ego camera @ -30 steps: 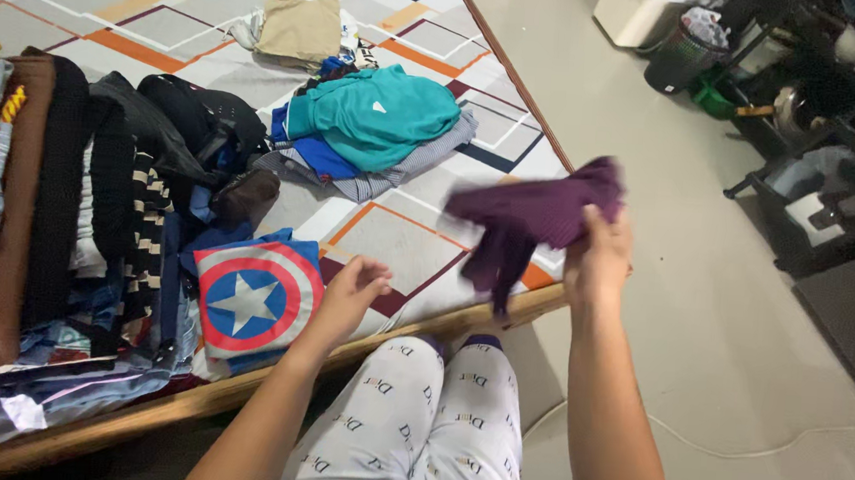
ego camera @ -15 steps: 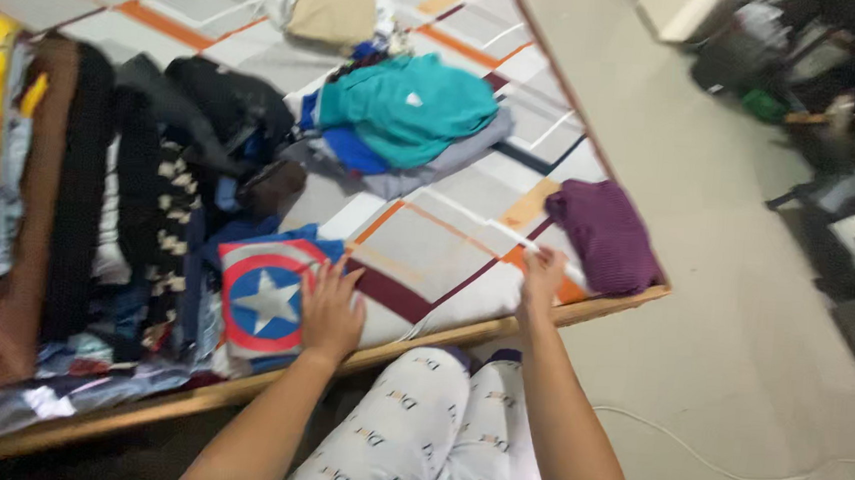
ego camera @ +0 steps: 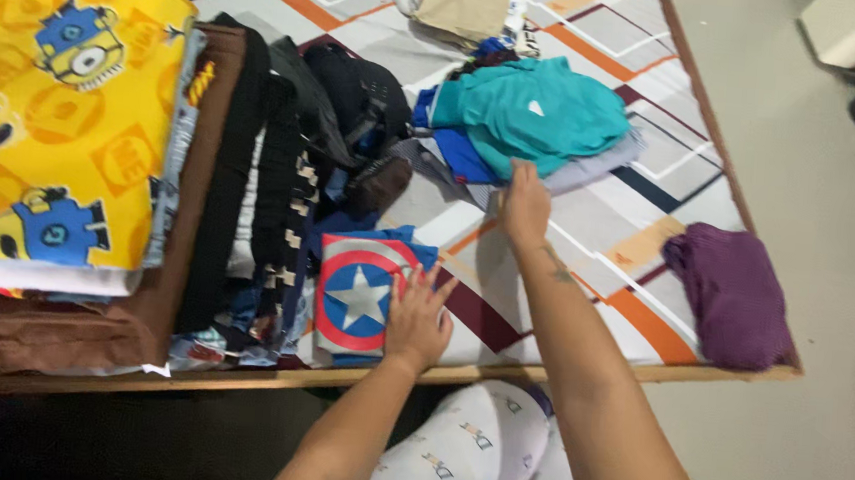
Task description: The person folds various items of clothing by hand on a bed, including shirts and a purple garment, and places them onto a stack.
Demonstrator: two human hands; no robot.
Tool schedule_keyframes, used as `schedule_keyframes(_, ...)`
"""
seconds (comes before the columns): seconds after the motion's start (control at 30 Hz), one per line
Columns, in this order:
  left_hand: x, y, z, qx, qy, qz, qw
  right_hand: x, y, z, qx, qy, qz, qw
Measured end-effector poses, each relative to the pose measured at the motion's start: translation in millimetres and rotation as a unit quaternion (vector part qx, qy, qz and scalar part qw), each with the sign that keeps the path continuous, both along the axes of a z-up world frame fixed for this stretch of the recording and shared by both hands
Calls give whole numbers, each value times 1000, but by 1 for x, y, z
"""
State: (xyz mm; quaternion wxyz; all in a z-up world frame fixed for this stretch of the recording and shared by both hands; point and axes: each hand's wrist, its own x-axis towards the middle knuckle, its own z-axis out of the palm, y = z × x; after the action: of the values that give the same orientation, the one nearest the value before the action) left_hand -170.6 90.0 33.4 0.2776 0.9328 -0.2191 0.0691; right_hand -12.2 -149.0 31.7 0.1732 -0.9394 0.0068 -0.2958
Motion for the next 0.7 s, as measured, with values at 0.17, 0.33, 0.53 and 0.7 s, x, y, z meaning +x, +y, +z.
schedule_keyframes(0.17, 2, 1, 7, 7, 27, -3, 1000, 49, -20, -14, -231, 29, -92, 968)
schedule_keyframes(0.33, 2, 0, 5, 5, 26, -5, 1000, 41, -8, -20, 41, -27, -5, 999)
schedule_keyframes(0.53, 8, 0, -43, 15, 2, 3, 1000, -119, 85, -56, 193, -88, -40, 976)
schedule_keyframes(0.7, 18, 3, -73, 0, -58, 9, 998, -188, 122, -45, 266, 234, 31, 934)
